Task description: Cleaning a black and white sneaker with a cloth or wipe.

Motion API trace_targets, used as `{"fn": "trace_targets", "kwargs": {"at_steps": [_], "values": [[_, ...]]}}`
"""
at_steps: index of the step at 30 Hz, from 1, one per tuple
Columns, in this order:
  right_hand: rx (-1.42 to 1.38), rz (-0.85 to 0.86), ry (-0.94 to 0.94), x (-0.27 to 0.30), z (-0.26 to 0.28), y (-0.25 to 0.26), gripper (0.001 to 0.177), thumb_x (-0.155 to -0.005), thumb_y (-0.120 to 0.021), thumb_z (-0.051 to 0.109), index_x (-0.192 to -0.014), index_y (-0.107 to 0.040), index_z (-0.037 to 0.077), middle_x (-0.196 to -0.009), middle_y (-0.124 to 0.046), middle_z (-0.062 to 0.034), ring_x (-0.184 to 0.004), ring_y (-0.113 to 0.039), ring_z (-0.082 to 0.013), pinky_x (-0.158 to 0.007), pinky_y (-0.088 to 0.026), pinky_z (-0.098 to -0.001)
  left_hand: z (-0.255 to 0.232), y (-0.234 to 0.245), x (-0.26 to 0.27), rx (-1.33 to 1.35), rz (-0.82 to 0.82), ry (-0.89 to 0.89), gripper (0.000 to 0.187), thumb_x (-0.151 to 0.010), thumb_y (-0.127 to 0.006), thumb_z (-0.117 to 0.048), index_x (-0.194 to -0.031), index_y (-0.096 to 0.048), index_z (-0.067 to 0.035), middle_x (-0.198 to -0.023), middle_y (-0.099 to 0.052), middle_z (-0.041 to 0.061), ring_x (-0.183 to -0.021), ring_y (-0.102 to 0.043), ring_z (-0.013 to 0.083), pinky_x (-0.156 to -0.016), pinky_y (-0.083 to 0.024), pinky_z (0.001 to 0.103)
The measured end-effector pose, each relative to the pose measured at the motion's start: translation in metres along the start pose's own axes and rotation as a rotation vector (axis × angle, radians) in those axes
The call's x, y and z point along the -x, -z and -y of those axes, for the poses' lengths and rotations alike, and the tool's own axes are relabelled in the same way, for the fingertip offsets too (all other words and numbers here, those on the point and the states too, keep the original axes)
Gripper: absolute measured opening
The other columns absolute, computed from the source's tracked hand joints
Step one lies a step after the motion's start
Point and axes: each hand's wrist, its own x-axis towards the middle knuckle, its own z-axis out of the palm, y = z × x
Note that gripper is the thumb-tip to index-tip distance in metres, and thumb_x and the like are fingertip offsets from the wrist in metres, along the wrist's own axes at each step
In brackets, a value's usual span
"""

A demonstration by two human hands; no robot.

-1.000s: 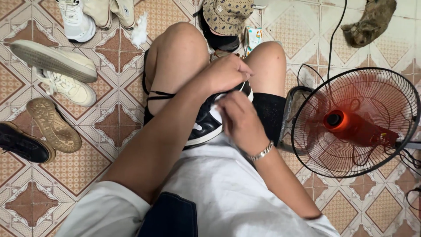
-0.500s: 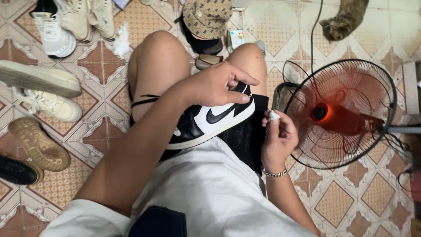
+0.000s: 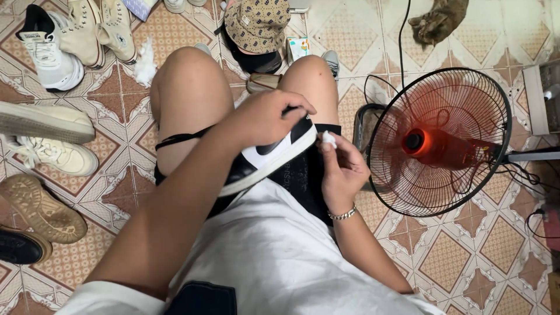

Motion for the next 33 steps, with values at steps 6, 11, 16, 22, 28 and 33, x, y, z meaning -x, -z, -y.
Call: {"fn": "trace_targets", "kwargs": {"at_steps": [6,11,16,22,28,33], "values": [[0.315,0.224,0.292,-0.01,0.027,-0.009,0.008,-0.101,-0.07,0.0,-0.108,-0.068,-0.002,-0.126,-0.068,-0.0131,-0.118,-0.065,-0.02,-0.106,-0.049,-0.0307,-0.006,-0.008,0.004,-0.043,-0.067,-0.115,0.021,-0.09,-0.069,-0.03,-0.104,-0.079,-0.018,-0.094,-0.077,0.01,-0.086,-0.074,0.0285,-0.077,-0.058,0.038],[0.328,0.303,0.233,-0.009,0.041,-0.013,0.006,-0.101,-0.067,0.002,-0.106,-0.066,-0.001,-0.126,-0.067,-0.012,-0.117,-0.065,-0.0206,-0.104,-0.051,-0.0305,0.01,-0.013,-0.004,0.034,-0.058,-0.111,0.021,-0.091,-0.066,-0.025,-0.104,-0.078,-0.016,-0.099,-0.078,0.009,-0.091,-0.076,0.0255,-0.081,-0.058,0.036],[0.436,0.365,0.286,-0.018,0.044,-0.014,0.006,-0.099,-0.069,0.002,-0.103,-0.068,-0.001,-0.126,-0.067,-0.0125,-0.116,-0.066,-0.022,-0.103,-0.051,-0.0311,0.017,-0.014,-0.008,0.123,-0.052,-0.115,0.022,-0.093,-0.063,-0.023,-0.105,-0.078,-0.013,-0.102,-0.079,0.008,-0.096,-0.077,0.0228,-0.085,-0.058,0.034],[0.421,0.377,0.266,-0.017,0.056,-0.024,0.006,-0.098,-0.07,0.003,-0.102,-0.068,-0.001,-0.127,-0.064,-0.0135,-0.116,-0.064,-0.0242,-0.1,-0.052,-0.0323,0.018,-0.012,-0.006,0.096,-0.058,-0.049,0.023,-0.093,-0.062,-0.024,-0.105,-0.078,-0.013,-0.1,-0.079,0.009,-0.092,-0.077,0.0236,-0.084,-0.058,0.035],[0.394,0.358,0.12,-0.023,0.047,-0.022,0.008,-0.095,-0.07,0.007,-0.099,-0.068,0.001,-0.126,-0.063,-0.0116,-0.104,-0.063,-0.0244,-0.09,-0.052,-0.0326,0.017,-0.013,-0.004,0.076,-0.064,-0.045,0.023,-0.093,-0.062,-0.025,-0.105,-0.078,-0.014,-0.098,-0.078,0.009,-0.09,-0.076,0.0251,-0.081,-0.058,0.036],[0.522,0.431,0.368,-0.02,0.05,-0.022,0.007,-0.099,-0.068,0.001,-0.105,-0.066,0.0,-0.124,-0.065,-0.0128,-0.113,-0.067,-0.026,-0.099,-0.053,-0.034,0.023,-0.015,-0.003,0.069,-0.09,-0.141,0.021,-0.095,-0.062,-0.026,-0.104,-0.078,-0.015,-0.1,-0.079,0.008,-0.094,-0.076,0.0255,-0.084,-0.059,0.036]]}}
